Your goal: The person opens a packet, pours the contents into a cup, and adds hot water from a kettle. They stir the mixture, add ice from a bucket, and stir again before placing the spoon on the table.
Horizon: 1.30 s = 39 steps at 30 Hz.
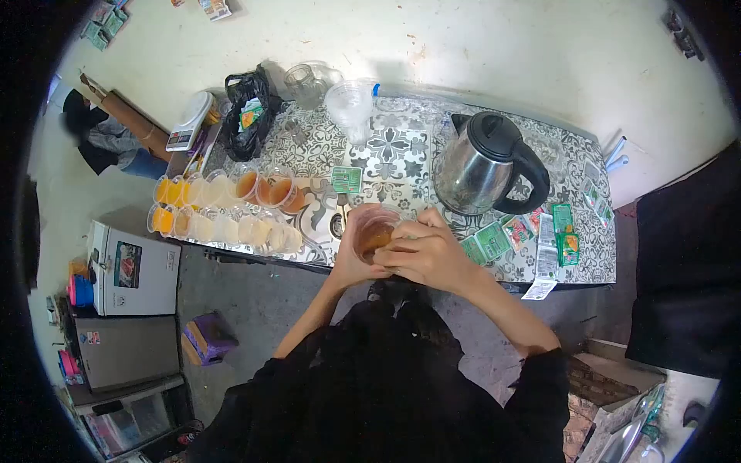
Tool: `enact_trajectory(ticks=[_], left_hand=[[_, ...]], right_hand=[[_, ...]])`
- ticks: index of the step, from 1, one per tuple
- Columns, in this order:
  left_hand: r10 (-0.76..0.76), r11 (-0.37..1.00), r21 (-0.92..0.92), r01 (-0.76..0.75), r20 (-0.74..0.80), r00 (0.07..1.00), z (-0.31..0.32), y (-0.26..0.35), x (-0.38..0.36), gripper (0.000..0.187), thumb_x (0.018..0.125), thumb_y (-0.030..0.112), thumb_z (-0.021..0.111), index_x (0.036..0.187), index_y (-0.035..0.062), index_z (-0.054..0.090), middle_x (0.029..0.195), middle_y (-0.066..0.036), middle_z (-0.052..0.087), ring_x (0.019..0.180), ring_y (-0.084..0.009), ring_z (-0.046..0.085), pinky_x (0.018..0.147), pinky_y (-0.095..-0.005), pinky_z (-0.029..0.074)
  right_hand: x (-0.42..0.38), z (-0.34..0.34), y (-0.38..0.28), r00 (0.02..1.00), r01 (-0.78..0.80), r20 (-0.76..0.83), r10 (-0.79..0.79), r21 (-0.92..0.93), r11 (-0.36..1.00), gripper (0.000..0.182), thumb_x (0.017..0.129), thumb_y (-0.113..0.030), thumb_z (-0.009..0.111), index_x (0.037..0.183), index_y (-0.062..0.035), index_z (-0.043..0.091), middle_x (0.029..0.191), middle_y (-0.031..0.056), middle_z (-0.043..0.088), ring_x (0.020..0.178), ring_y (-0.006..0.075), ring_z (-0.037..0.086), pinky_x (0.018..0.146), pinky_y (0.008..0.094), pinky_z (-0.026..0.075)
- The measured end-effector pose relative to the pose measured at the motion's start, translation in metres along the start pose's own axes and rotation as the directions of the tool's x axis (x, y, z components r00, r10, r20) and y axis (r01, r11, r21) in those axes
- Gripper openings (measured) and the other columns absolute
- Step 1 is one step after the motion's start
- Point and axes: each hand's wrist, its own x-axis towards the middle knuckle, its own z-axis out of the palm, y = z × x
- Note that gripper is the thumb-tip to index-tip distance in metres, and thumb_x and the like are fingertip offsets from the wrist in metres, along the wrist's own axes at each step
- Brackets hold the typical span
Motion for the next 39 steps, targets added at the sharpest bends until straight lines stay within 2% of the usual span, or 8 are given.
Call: enact_trajectory(ticks=[2,8,17,23,26,33,35,39], left_hand=[[-0.105,0.992,-0.074,0.105,0.010,0.994,0.004,0.005,-0.003,0.089,0.055,0.005,0.083,0.128,0.0026,0.032,0.120,-0.012,0.049,0.113,-0.0217,0.050,0.099,-0.0349,0.039],[-0.078,0.996,-0.058,0.075,-0.064,0.995,0.010,0.004,-0.004,0.088,0.056,0.003,0.082,0.128,0.0026,0.032,0.119,-0.012,0.050,0.112,-0.0211,0.050,0.098,-0.0347,0.039],[-0.019,0.999,0.037,0.019,-0.009,1.000,0.018,0.005,-0.003,0.086,0.057,0.003,0.082,0.127,0.0028,0.032,0.118,-0.012,0.050,0.112,-0.0212,0.050,0.098,-0.0346,0.040],[-0.090,0.993,-0.075,0.088,-0.023,0.996,0.020,0.002,0.001,0.086,0.057,0.003,0.082,0.126,0.0031,0.033,0.118,-0.012,0.049,0.112,-0.0216,0.050,0.098,-0.0350,0.039],[-0.034,0.998,0.061,0.035,-0.016,0.999,0.020,0.001,0.000,0.088,0.056,0.004,0.083,0.127,0.0030,0.032,0.118,-0.012,0.049,0.112,-0.0221,0.050,0.098,-0.0351,0.039],[-0.039,0.999,0.008,0.039,-0.013,0.999,0.017,-0.006,0.000,0.091,0.054,0.006,0.084,0.129,0.0024,0.031,0.117,-0.012,0.050,0.111,-0.0221,0.051,0.098,-0.0348,0.040],[-0.055,0.993,0.107,0.056,-0.012,0.998,0.017,-0.001,0.000,0.090,0.055,0.005,0.084,0.129,0.0027,0.031,0.117,-0.011,0.050,0.111,-0.0217,0.051,0.098,-0.0348,0.039],[-0.080,0.996,-0.035,0.078,-0.048,0.996,0.023,0.002,0.001,0.089,0.055,0.005,0.083,0.128,0.0033,0.032,0.118,-0.012,0.050,0.111,-0.0212,0.051,0.098,-0.0352,0.040]], right_hand=[[0.004,0.002,0.003,0.997,0.037,-0.066,-0.039,-0.031,0.999,0.022,0.067,-0.022,0.070,0.088,-0.0181,0.068,0.075,-0.0066,0.061,0.077,0.0099,0.054,0.070,0.0294,0.034],[-0.003,-0.008,0.000,0.998,-0.067,-0.021,0.065,-0.164,0.984,0.017,0.068,-0.025,0.073,0.080,-0.0144,0.069,0.072,-0.0048,0.063,0.073,0.0118,0.055,0.068,0.0293,0.034],[-0.003,0.001,0.005,0.992,-0.053,-0.111,0.055,0.025,0.998,0.014,0.072,-0.023,0.068,0.085,-0.0168,0.070,0.073,-0.0066,0.061,0.074,0.0106,0.053,0.069,0.0278,0.034],[-0.002,-0.011,0.007,0.997,-0.059,-0.057,0.050,-0.171,0.983,0.015,0.070,-0.024,0.072,0.080,-0.0136,0.069,0.071,-0.0044,0.062,0.073,0.0127,0.054,0.065,0.0289,0.033],[-0.005,-0.016,-0.001,0.999,-0.052,-0.024,0.049,-0.155,0.986,0.015,0.070,-0.025,0.072,0.080,-0.0137,0.069,0.070,-0.0043,0.061,0.072,0.0128,0.054,0.065,0.0291,0.033],[-0.007,-0.003,0.002,0.996,-0.063,-0.067,0.062,-0.013,0.998,0.015,0.070,-0.025,0.072,0.079,-0.0136,0.069,0.072,-0.0028,0.062,0.075,0.0132,0.055,0.067,0.0289,0.034],[-0.006,-0.004,0.005,0.996,-0.069,-0.049,0.070,0.021,0.997,0.015,0.068,-0.021,0.069,0.083,-0.0159,0.069,0.083,-0.0038,0.064,0.081,0.0120,0.056,0.069,0.0293,0.036],[-0.009,-0.006,0.012,0.998,-0.045,-0.050,0.041,-0.086,0.995,0.019,0.068,-0.021,0.069,0.086,-0.0167,0.069,0.082,-0.0048,0.063,0.079,0.0119,0.055,0.069,0.0287,0.036]])
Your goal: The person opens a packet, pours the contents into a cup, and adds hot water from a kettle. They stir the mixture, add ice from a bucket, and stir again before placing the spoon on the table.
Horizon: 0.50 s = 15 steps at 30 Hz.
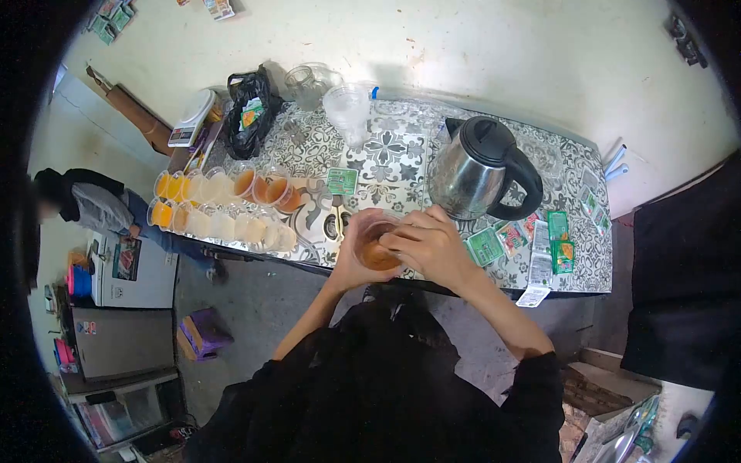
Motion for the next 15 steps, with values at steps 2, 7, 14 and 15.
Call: enact_trajectory(ticks=[2,7,14,15], left_hand=[[0.013,1.000,0.027,-0.013,0.024,1.000,-0.001,-0.001,-0.001,0.087,0.056,0.004,0.083,0.127,0.0037,0.032,0.119,-0.012,0.050,0.113,-0.0207,0.050,0.097,-0.0353,0.040],[0.021,0.999,0.024,-0.021,-0.025,0.999,-0.005,0.000,-0.011,0.087,0.056,0.003,0.083,0.127,0.0038,0.032,0.121,-0.012,0.049,0.115,-0.0201,0.048,0.097,-0.0348,0.040],[0.022,0.999,-0.028,-0.025,-0.119,0.993,-0.024,0.035,-0.047,0.083,0.056,0.002,0.082,0.125,0.0035,0.036,0.121,-0.011,0.049,0.114,-0.0178,0.048,0.096,-0.0334,0.040],[-0.010,1.000,-0.029,0.008,-0.080,0.997,-0.029,0.050,-0.052,0.081,0.057,0.002,0.082,0.124,0.0036,0.037,0.120,-0.011,0.050,0.113,-0.0174,0.049,0.096,-0.0332,0.041]], right_hand=[[0.003,-0.005,-0.001,1.000,-0.013,-0.021,0.011,-0.063,0.998,0.016,0.068,-0.025,0.073,0.077,-0.0136,0.067,0.070,-0.0035,0.058,0.071,0.0139,0.054,0.065,0.0289,0.035],[0.009,-0.011,-0.019,0.997,0.035,0.073,-0.033,-0.019,0.999,0.014,0.068,-0.023,0.074,0.075,-0.0133,0.066,0.067,-0.0043,0.056,0.066,0.0130,0.051,0.062,0.0290,0.034],[0.039,0.006,-0.053,0.986,0.022,0.162,-0.049,0.165,0.986,0.012,0.071,-0.021,0.072,0.082,-0.0162,0.068,0.074,-0.0045,0.061,0.071,0.0117,0.056,0.065,0.0285,0.038],[0.045,0.011,-0.058,0.984,0.047,0.159,-0.085,0.228,0.972,0.012,0.072,-0.020,0.071,0.083,-0.0164,0.068,0.075,-0.0046,0.061,0.071,0.0124,0.056,0.065,0.0287,0.038]])
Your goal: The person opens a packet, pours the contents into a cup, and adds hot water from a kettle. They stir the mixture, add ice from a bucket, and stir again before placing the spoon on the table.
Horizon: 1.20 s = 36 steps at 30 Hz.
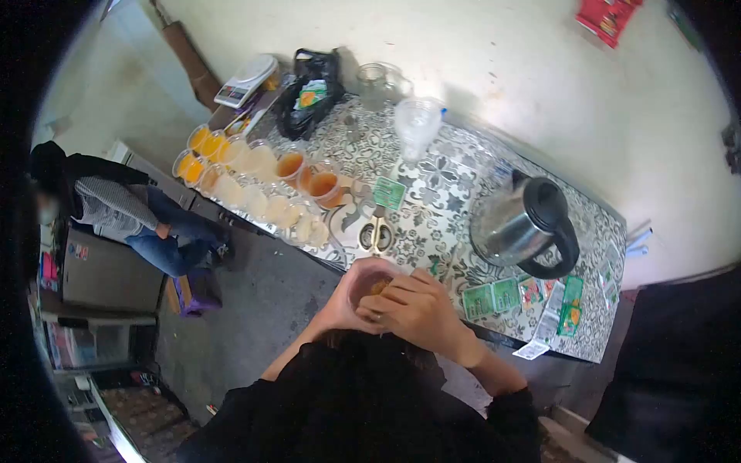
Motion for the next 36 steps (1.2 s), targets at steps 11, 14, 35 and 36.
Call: enact_trajectory(ticks=[11,14,35,36], left_hand=[[-0.060,0.998,0.015,0.066,-0.255,0.965,-0.137,0.052,-0.109,0.080,0.054,0.003,0.085,0.122,0.0038,0.041,0.120,-0.010,0.050,0.111,-0.0187,0.051,0.095,-0.0342,0.043],[0.071,0.993,0.120,-0.016,-0.468,0.881,-0.192,0.071,-0.140,0.084,0.054,0.006,0.084,0.124,0.0032,0.039,0.118,-0.010,0.052,0.111,-0.0196,0.052,0.096,-0.0346,0.042],[0.308,0.926,0.360,0.112,-0.894,0.325,-0.618,0.121,-0.289,0.094,0.055,0.012,0.087,0.129,0.0004,0.030,0.123,-0.013,0.047,0.114,-0.0235,0.049,0.100,-0.0366,0.038],[0.339,0.889,0.414,0.195,-0.882,0.328,-0.645,0.130,-0.288,0.094,0.054,0.013,0.087,0.129,0.0009,0.030,0.123,-0.013,0.047,0.114,-0.0236,0.049,0.100,-0.0367,0.038]], right_hand=[[0.110,0.082,-0.066,0.964,0.145,0.130,-0.233,0.477,0.867,0.034,0.073,-0.006,0.068,0.106,-0.0159,0.064,0.093,0.0004,0.066,0.079,0.0190,0.064,0.067,0.0309,0.050],[0.155,0.121,-0.087,0.954,0.210,0.092,-0.285,0.473,0.856,0.032,0.075,-0.006,0.067,0.106,-0.0143,0.063,0.096,0.0014,0.065,0.081,0.0193,0.064,0.069,0.0311,0.050],[0.451,0.534,-0.151,0.714,-0.363,0.551,0.432,0.819,-0.445,0.017,0.096,-0.020,0.040,0.096,-0.0063,0.050,0.081,0.0057,0.058,0.082,0.0194,0.059,0.081,0.0325,0.045],[0.476,0.549,-0.151,0.709,-0.377,0.520,0.476,0.850,-0.368,0.018,0.096,-0.020,0.040,0.098,-0.0056,0.051,0.083,0.0063,0.059,0.082,0.0191,0.060,0.081,0.0322,0.045]])
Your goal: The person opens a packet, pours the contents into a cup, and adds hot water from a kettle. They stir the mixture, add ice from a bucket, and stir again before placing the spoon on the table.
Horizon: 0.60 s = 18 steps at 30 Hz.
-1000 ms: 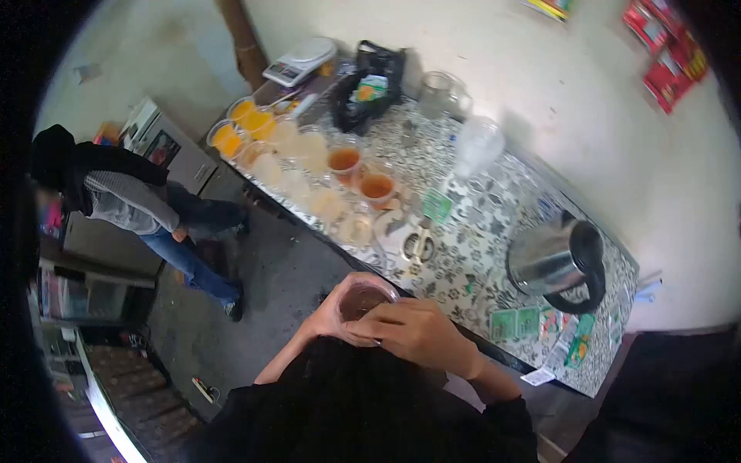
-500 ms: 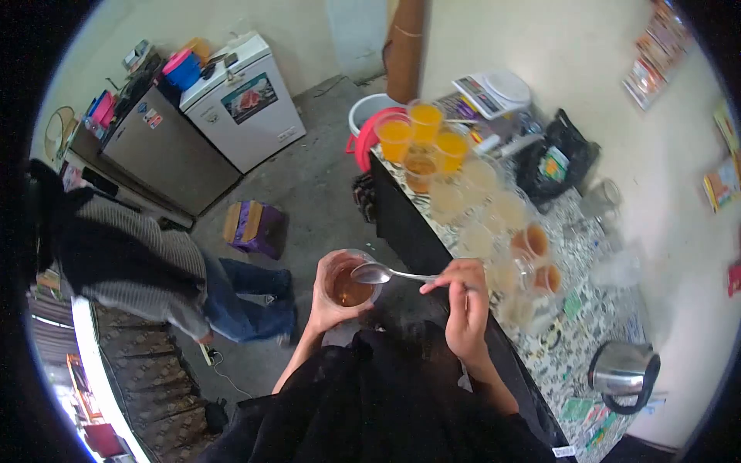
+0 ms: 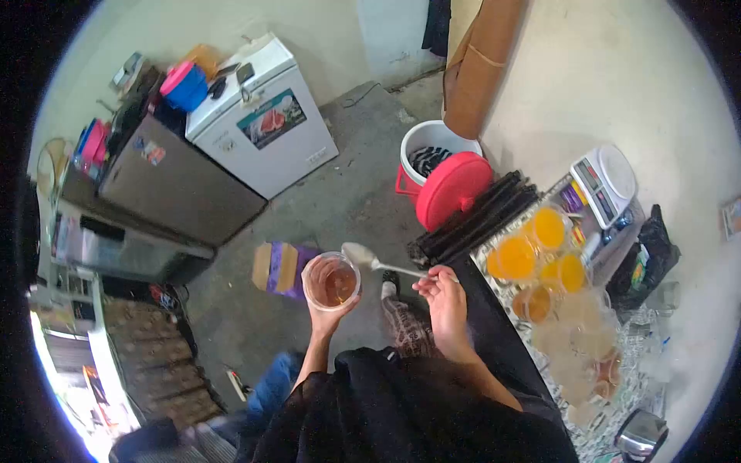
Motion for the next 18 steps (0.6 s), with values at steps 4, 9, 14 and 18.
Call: enact_trajectory(ticks=[4,9,14,18], left_hand=[[0.013,0.998,0.065,-0.015,0.032,0.999,-0.024,-0.017,0.109,0.094,0.053,0.015,0.087,0.128,0.0028,0.033,0.123,-0.011,0.046,0.114,-0.0232,0.048,0.099,-0.0365,0.038],[-0.027,0.992,0.124,0.015,0.097,0.995,-0.045,-0.037,0.231,0.094,0.053,0.010,0.087,0.131,0.0027,0.034,0.121,-0.013,0.048,0.115,-0.0243,0.048,0.101,-0.0368,0.038],[-0.051,0.994,0.102,0.035,0.167,0.985,-0.064,-0.106,0.340,0.097,0.055,0.013,0.087,0.134,0.0027,0.031,0.124,-0.013,0.047,0.118,-0.0252,0.046,0.102,-0.0383,0.037],[-0.079,0.985,0.174,0.021,0.338,0.938,-0.071,-0.153,0.428,0.097,0.058,0.009,0.085,0.136,0.0036,0.029,0.128,-0.015,0.045,0.121,-0.0269,0.044,0.103,-0.0401,0.038]], right_hand=[[0.100,0.039,0.004,0.980,0.175,-0.060,-0.190,-0.197,0.965,0.021,0.096,-0.018,0.044,0.104,-0.0010,0.055,0.083,0.0062,0.060,0.081,0.0144,0.059,0.076,0.0273,0.045],[0.195,0.054,-0.010,0.944,0.226,-0.073,-0.321,-0.565,0.794,0.026,0.094,-0.013,0.048,0.117,-0.0014,0.053,0.087,0.0033,0.059,0.075,0.0087,0.053,0.070,0.0225,0.042],[0.282,0.021,0.026,0.960,-0.219,-0.224,0.169,-0.219,0.951,0.037,0.092,-0.009,0.048,0.129,-0.0050,0.046,0.088,0.0025,0.057,0.072,0.0080,0.051,0.065,0.0219,0.040],[0.347,0.022,0.080,0.890,-0.234,-0.377,0.257,0.105,0.966,0.031,0.092,-0.007,0.044,0.123,-0.0047,0.048,0.083,0.0006,0.052,0.065,0.0079,0.047,0.060,0.0222,0.037]])
